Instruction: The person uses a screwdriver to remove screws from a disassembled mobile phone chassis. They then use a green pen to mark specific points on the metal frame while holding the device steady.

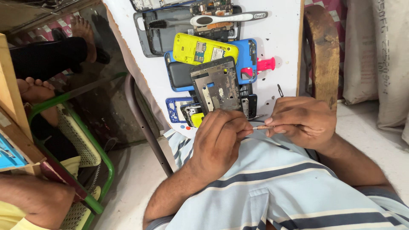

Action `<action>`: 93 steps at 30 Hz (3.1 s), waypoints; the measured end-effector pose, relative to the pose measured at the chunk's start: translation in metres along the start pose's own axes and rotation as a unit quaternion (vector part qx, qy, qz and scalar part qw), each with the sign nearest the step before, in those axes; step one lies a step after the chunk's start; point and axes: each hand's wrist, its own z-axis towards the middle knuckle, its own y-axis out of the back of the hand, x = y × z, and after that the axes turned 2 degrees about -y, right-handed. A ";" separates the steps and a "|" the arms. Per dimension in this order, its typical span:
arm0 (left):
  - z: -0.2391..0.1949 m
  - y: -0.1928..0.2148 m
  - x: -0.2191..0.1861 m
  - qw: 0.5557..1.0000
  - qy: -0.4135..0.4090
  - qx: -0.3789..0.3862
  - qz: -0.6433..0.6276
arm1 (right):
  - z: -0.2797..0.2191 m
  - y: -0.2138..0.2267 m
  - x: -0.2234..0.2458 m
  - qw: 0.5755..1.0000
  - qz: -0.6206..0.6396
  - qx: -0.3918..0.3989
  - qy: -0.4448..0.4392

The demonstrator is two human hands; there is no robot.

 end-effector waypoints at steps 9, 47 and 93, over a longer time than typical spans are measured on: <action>-0.005 0.004 0.001 1.000 0.002 -0.024 -0.007 | 0.004 -0.013 0.007 0.999 -0.039 -0.006 -0.008; -0.031 0.037 0.028 0.988 0.047 -0.123 0.083 | 0.025 -0.058 -0.021 0.987 -0.057 -0.149 0.017; -0.036 0.013 0.079 0.980 0.011 -0.153 0.124 | 0.069 -0.062 -0.019 0.927 -0.344 -0.052 0.141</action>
